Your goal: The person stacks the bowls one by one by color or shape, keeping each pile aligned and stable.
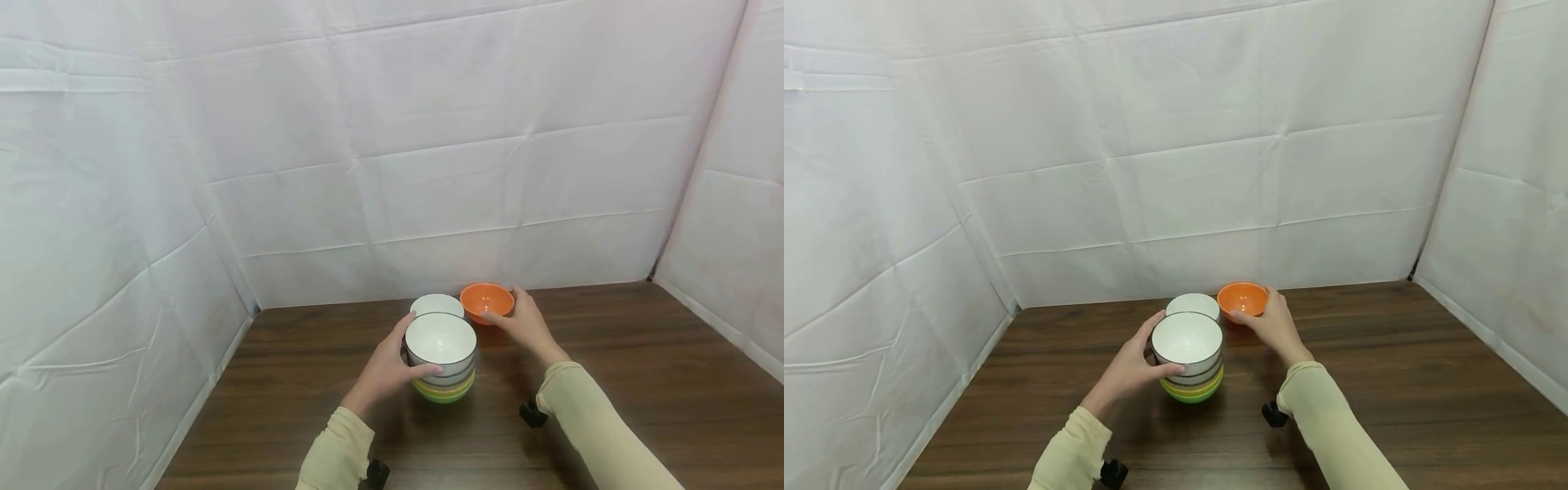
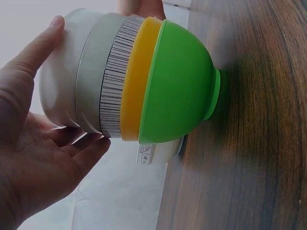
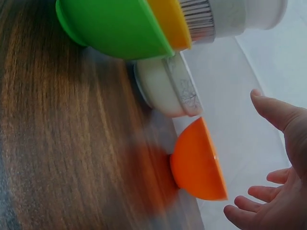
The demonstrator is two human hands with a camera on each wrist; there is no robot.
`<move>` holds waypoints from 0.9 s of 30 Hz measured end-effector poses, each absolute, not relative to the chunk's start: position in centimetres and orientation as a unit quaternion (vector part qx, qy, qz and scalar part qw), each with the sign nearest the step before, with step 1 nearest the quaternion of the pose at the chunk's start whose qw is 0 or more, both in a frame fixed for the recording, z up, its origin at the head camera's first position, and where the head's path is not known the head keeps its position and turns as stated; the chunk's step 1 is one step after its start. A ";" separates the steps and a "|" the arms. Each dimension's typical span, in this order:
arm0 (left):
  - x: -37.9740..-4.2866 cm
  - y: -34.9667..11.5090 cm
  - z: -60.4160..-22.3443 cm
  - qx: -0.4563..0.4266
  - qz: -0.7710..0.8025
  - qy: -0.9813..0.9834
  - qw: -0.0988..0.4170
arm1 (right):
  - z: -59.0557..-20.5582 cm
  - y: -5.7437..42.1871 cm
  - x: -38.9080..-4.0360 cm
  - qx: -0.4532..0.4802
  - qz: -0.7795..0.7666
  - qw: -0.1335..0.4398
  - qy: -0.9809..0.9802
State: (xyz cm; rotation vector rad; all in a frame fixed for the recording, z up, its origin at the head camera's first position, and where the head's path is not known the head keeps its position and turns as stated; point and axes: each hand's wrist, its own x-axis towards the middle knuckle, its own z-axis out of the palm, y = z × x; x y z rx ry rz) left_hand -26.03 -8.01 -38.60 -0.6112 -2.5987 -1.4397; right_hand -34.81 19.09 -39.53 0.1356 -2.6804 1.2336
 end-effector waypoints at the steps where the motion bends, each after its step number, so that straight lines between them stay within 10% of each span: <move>1: -26.1 -8.0 -38.6 -0.201 -0.475 -0.855 0.053 | -39.6 19.1 -35.0 0.045 0.416 0.092 -0.904; 27: -25.8 -7.9 -38.9 -0.164 -0.507 -0.846 -0.004 | -43.3 19.8 -37.0 0.048 0.437 0.097 -0.893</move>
